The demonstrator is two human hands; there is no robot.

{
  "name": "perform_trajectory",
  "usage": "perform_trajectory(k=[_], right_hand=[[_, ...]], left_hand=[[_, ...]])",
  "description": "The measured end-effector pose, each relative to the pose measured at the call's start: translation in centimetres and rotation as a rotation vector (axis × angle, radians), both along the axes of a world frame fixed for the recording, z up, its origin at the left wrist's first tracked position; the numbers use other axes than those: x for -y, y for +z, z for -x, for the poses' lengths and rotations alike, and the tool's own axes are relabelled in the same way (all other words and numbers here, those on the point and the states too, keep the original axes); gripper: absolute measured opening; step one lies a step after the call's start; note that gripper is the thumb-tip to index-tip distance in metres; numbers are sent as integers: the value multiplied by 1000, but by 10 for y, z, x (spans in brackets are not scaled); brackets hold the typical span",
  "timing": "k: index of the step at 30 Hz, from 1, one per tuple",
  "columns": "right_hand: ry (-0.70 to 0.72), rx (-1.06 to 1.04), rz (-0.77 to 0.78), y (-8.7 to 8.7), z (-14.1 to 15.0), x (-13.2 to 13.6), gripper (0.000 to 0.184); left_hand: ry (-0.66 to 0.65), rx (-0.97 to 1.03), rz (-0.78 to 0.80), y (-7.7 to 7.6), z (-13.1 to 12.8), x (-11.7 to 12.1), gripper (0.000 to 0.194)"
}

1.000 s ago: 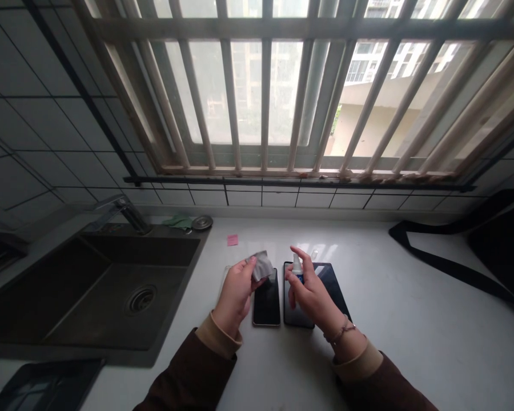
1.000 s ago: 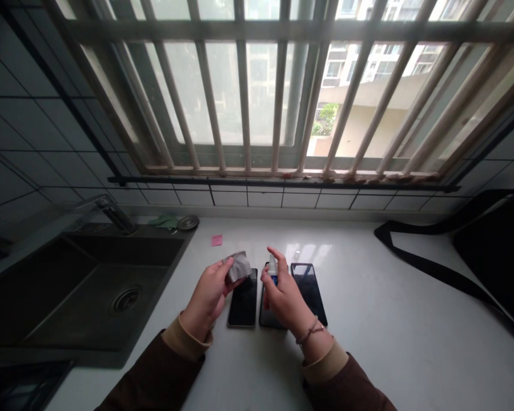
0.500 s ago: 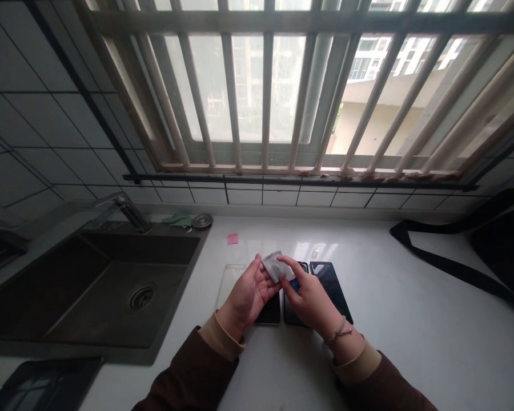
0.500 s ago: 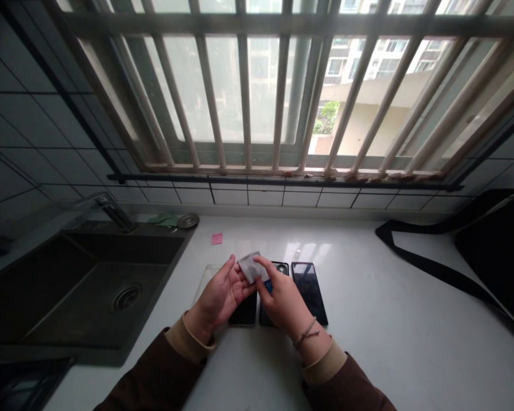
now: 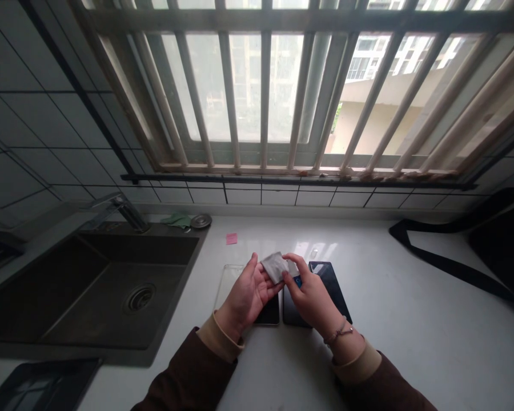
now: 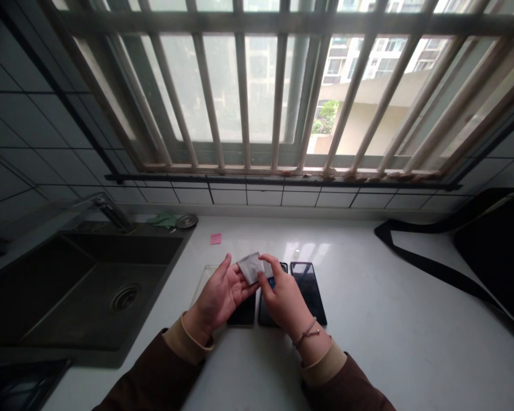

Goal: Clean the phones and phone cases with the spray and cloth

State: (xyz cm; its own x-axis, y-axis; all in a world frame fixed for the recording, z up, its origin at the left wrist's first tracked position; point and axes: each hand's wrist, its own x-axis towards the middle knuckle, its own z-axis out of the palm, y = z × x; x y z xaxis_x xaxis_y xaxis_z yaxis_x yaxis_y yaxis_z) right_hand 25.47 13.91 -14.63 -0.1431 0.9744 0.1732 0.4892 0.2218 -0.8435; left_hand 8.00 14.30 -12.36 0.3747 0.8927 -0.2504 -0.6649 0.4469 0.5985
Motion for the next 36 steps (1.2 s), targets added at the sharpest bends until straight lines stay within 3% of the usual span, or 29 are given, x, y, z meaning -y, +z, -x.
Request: perform_trajectory(k=[5,8,14,20,22,24,26,31,36], right_hand=[[124,-34,-83,0,1,2,44],[122,6,-73,0,1,3,40],[40,32,-19,-3,0,1,40],[-82,-22,-82,-12,-2,-4,68],[-137,-22,-85,-14,-3,-5,65],[-166,-18,-69,-14,-4,-6,50],[-182,-20,-45,-11,-6,-7,41],[-199,147,-98,10,-8,-14,37],[-118,201,-206,26,-6,-50,31]], left_hand=[[20,-28,-7,-2,1,0,64],[17,-30,-9,-2,2,0,66],[26,-7,12,-2,0,0,61],[161,-199,-59,-18,-1,-4,29],[187,-251,-54,-22,-1,-5,26],[205,-265,-45,-24,0,-6,23],[213,-266,-44,-23,0,-7,22],[202,-273,-53,-20,2,-7,21],[199,-271,-52,-17,3,-6,20]])
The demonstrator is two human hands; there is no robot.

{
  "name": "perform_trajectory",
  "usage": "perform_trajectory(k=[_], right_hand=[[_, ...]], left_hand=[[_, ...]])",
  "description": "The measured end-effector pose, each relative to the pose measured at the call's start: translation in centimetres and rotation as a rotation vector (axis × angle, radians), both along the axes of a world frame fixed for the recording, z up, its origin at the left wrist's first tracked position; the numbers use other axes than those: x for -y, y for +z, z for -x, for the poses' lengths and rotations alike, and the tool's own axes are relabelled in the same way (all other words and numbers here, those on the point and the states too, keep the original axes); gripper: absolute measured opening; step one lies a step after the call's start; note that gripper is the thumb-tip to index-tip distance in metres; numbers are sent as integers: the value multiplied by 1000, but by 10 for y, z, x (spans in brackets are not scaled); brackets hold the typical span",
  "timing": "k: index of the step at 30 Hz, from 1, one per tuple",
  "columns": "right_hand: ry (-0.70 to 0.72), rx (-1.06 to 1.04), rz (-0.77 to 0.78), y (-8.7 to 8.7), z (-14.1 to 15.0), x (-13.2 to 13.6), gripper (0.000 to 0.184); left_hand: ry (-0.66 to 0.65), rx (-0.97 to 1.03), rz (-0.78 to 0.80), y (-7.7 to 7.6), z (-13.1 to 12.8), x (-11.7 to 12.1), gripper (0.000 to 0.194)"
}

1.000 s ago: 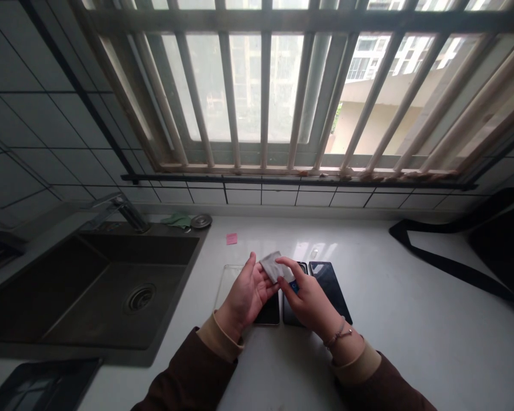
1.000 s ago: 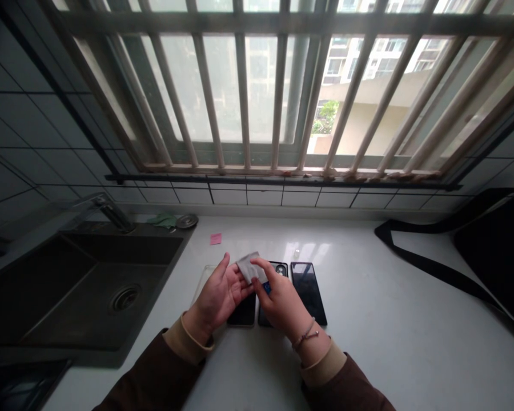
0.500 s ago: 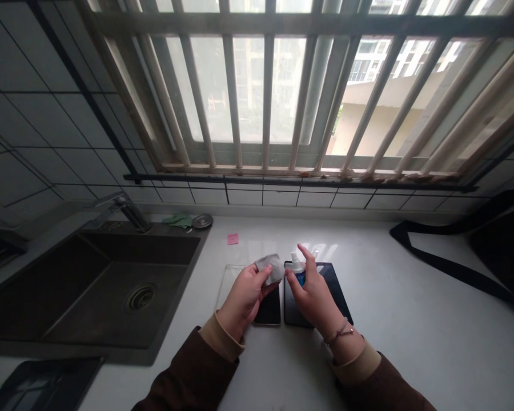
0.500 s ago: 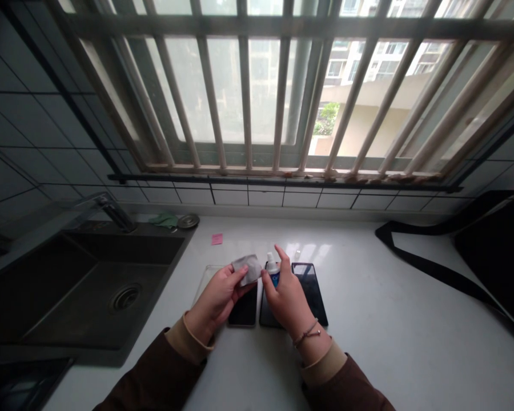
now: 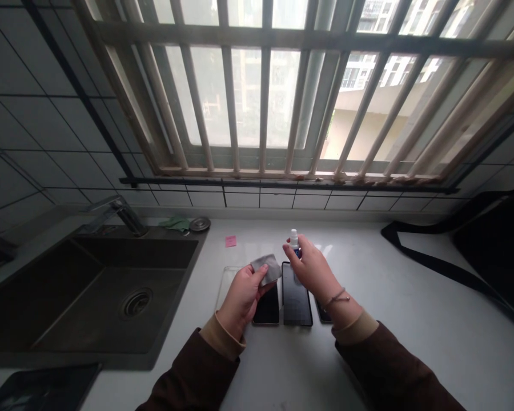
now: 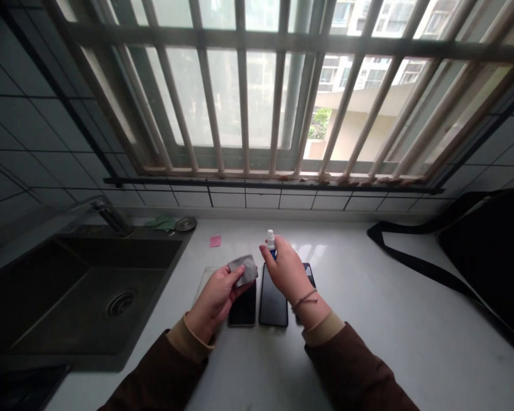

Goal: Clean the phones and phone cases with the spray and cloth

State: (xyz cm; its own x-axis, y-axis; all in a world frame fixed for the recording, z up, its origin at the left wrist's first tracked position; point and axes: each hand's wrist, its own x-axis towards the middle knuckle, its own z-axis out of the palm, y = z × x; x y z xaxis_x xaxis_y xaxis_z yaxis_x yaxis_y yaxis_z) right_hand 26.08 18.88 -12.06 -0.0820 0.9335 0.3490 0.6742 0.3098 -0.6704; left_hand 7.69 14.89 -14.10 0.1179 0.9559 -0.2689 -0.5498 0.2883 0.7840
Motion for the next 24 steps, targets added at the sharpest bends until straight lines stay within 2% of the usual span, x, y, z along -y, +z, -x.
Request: perform_trajectory(k=[5,9,13,19,24], right_hand=[[2,-5,69,-11,7,-50,28],[-18,12,94,-27,16,-70,24],[-43,28,131,-38,22,-74,21],[-48,36,152,-41,23,-69,23],[-54,-23,128,-40,18,-62,53]], left_hand=[[66,70,90,4,2,-1,23],[82,102,154,4,3,-3,32],[90,95,167,2,2,-4,32],[93,50,121,1,0,-3,22],[103,47,115,3,1,-2,24]])
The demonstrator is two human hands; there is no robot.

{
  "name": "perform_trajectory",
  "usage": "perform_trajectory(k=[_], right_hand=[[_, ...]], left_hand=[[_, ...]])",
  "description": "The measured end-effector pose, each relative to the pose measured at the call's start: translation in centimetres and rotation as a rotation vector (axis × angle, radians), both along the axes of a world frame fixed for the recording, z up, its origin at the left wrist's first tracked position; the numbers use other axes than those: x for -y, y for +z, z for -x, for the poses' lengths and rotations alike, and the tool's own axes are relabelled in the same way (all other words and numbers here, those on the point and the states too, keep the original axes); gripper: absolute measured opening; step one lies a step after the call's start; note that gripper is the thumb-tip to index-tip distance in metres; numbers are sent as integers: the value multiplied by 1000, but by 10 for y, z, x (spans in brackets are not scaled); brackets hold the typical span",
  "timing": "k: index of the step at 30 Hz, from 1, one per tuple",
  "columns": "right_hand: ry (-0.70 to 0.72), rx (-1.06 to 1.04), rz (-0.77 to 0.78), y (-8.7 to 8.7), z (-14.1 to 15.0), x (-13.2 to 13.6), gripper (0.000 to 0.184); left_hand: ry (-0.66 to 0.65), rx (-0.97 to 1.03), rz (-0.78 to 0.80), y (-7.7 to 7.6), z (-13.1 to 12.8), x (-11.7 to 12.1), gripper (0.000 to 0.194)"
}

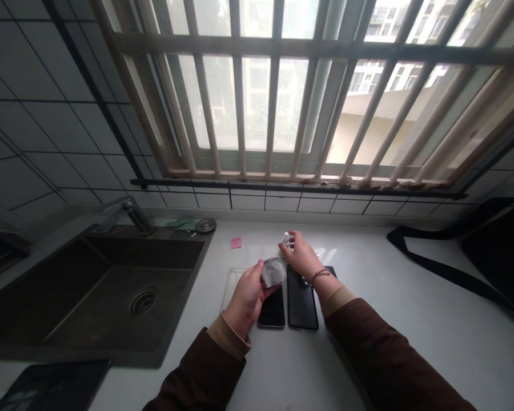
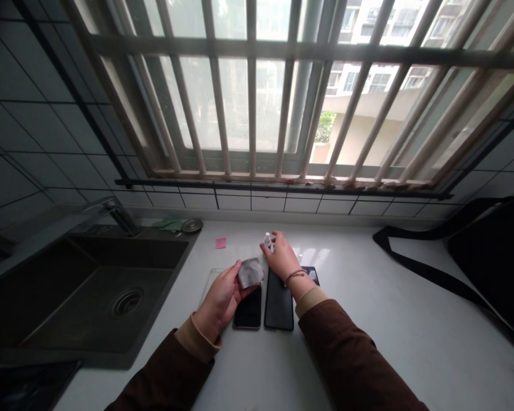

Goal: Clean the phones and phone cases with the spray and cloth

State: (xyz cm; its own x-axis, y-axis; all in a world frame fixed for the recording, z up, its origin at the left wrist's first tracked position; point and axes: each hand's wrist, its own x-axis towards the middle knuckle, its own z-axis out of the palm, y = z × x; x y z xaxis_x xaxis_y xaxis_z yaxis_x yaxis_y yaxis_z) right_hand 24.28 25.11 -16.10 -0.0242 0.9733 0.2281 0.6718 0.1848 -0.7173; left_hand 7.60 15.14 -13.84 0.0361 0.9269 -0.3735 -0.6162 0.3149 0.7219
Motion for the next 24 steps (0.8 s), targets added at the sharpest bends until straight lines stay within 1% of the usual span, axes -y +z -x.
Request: perform_trajectory(k=[2,4,5,7,8,9,10,11,13,14,16,19,21,23,24], right_hand=[[-12,-20,-27,4,-4,6,62],[-31,-45,-85,13,-9,15,65],[-44,-64,-124,18,-11,22,64],[-54,-183,-245,30,-14,40,59],[-36,-253,-228,36,-14,50,56],[5,-332,-134,41,-14,60,53],[81,-429,19,44,-13,70,53],[153,-538,176,46,-11,79,58],[290,-724,425,44,-6,93,60],[336,-812,496,41,-3,98,59],[351,-956,520,33,2,102,56],[288,-1070,476,21,6,101,47],[247,-1127,462,17,7,100,44],[189,-1196,458,16,6,99,42],[152,-1229,462,16,5,98,42]], left_hand=[[4,-6,-6,0,0,0,24],[6,-18,-19,-1,0,0,24],[8,-27,-26,-1,0,0,24],[17,-36,-47,0,0,1,25],[18,-31,-62,1,1,2,25],[8,-19,-84,2,1,3,26],[-12,-5,-111,4,1,4,28],[-41,6,-140,5,1,5,31],[-102,9,-189,7,1,8,35],[-121,-4,-202,7,1,9,35],[-136,-49,-202,6,0,10,33],[-156,-133,-192,3,-1,9,29],[-202,-216,-219,3,1,6,33],[-231,-404,-274,6,9,3,40],[-230,-562,-307,8,16,1,44]])
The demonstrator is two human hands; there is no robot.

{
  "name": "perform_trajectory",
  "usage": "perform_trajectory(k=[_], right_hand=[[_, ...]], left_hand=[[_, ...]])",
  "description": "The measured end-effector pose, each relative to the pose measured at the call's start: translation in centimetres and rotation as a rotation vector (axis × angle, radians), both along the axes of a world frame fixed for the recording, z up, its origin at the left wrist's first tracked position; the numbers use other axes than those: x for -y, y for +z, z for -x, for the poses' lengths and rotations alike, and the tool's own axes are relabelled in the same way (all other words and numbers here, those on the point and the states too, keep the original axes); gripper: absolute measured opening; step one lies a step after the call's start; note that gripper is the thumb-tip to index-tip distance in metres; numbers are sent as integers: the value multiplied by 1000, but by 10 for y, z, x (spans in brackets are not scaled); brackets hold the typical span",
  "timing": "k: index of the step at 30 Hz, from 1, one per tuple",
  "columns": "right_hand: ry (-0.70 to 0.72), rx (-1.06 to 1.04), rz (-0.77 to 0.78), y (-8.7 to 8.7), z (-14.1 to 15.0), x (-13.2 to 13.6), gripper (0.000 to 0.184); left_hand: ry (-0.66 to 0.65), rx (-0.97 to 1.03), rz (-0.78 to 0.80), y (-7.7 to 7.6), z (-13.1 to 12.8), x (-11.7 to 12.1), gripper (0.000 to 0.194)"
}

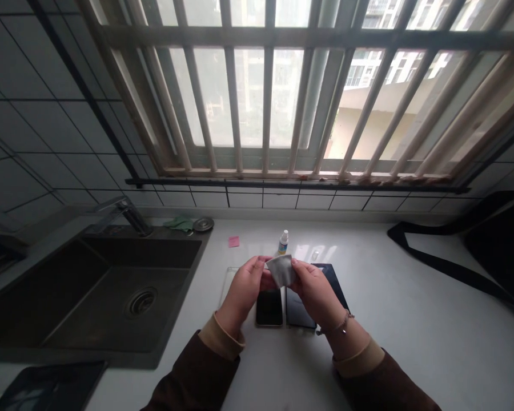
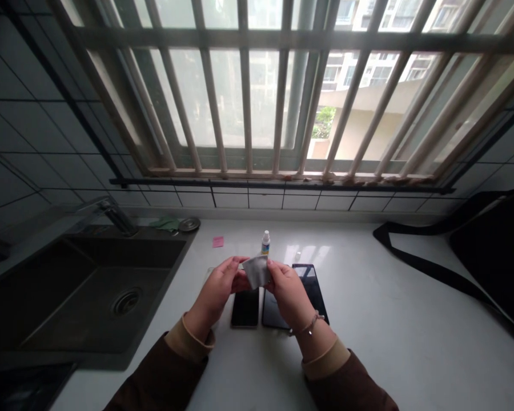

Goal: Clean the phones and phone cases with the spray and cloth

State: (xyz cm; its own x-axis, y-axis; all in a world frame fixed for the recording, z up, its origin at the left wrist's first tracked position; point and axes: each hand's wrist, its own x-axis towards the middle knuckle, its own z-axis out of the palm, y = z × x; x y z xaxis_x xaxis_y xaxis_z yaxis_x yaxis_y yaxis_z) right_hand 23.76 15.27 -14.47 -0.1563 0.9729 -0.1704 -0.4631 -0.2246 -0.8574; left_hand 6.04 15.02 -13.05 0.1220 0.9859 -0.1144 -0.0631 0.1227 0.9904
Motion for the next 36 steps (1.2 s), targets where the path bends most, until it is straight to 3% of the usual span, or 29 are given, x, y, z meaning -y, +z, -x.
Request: perform_trajectory(k=[3,5,7,9,12,18,21,24,29,33,36], right_hand=[[-76,-47,84,0,-5,-2,39],[-107,-73,136,-2,-9,-4,35],[-121,-90,174,-4,-11,-5,34],[-107,-87,176,-6,-12,-6,34],[-68,-71,142,-8,-12,-6,34],[-26,-57,117,-6,-10,-2,34],[1,-75,116,-4,-9,0,37],[-5,-97,124,-4,-9,0,37],[10,-123,98,-7,-9,-1,39],[8,-134,72,-7,-9,-1,41],[22,-189,77,-6,-9,0,38]], left_hand=[[239,-738,-213,5,24,-6,35],[345,-1179,-225,5,40,-8,31],[330,-1403,-132,1,51,-10,29],[305,-1441,-38,-3,58,-10,26],[313,-1386,0,-9,60,-10,18],[460,-1210,-62,-6,60,-17,27],[467,-788,-85,-5,56,-23,23],[391,-275,9,-9,44,-27,24],[230,45,136,-14,16,-21,30],[178,211,196,-10,4,-15,25],[136,469,309,-5,0,-12,29]])
